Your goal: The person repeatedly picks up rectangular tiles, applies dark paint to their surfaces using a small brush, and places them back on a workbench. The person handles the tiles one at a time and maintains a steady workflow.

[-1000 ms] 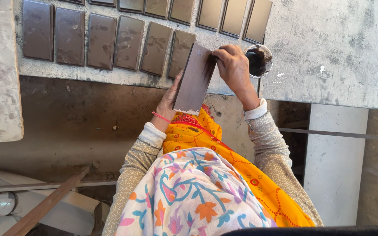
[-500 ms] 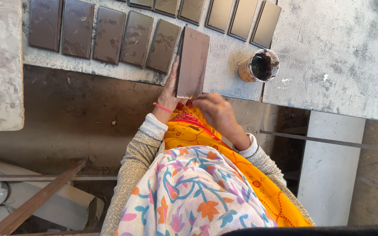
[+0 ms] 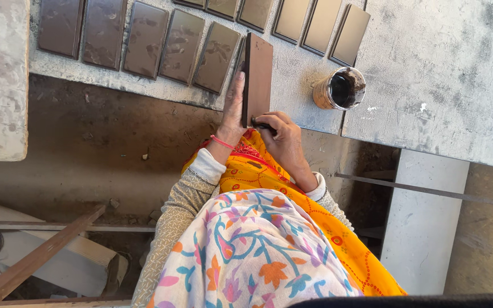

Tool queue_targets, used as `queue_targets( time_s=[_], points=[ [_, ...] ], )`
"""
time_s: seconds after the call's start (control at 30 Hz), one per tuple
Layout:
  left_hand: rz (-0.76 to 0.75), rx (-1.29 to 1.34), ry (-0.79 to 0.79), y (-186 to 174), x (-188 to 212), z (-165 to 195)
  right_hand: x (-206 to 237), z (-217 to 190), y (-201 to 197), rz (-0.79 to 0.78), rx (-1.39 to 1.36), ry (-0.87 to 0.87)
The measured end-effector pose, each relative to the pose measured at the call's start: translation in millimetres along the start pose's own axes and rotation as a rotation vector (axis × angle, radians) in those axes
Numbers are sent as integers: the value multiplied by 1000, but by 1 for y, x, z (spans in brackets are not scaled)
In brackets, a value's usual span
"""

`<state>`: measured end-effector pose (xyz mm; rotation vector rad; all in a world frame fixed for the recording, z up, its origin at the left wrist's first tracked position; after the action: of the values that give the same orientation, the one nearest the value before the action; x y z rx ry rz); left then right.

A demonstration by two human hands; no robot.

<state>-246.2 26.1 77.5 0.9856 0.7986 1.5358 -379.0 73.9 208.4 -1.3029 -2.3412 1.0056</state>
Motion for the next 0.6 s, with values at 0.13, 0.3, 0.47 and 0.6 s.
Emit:
queue_targets(
  time_s=[0.13, 0.3, 0.47, 0.6],
  points=[
    [19, -70, -16, 2, 3, 0, -6, 7, 7, -97, -602, -13],
    [-5, 77, -70, 4, 7, 2, -13, 36, -8, 96, -797, 66],
    [-12, 119, -69, -4, 9, 4, -6, 40, -15, 85, -193, 7],
    [34, 121, -107, -11, 8, -1, 3, 26, -1, -7, -64, -11]
  ],
)
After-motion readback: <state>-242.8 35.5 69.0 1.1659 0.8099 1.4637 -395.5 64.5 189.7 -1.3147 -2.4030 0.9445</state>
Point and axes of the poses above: each hand's wrist, its own x-axis away from the middle knuckle, its own y-axis out of the palm, z = x × y, the point moved 1 cm from there along -x, towards the middle knuckle, and after that the axes turned 8 degrees about -z, right-handed, at the moved point
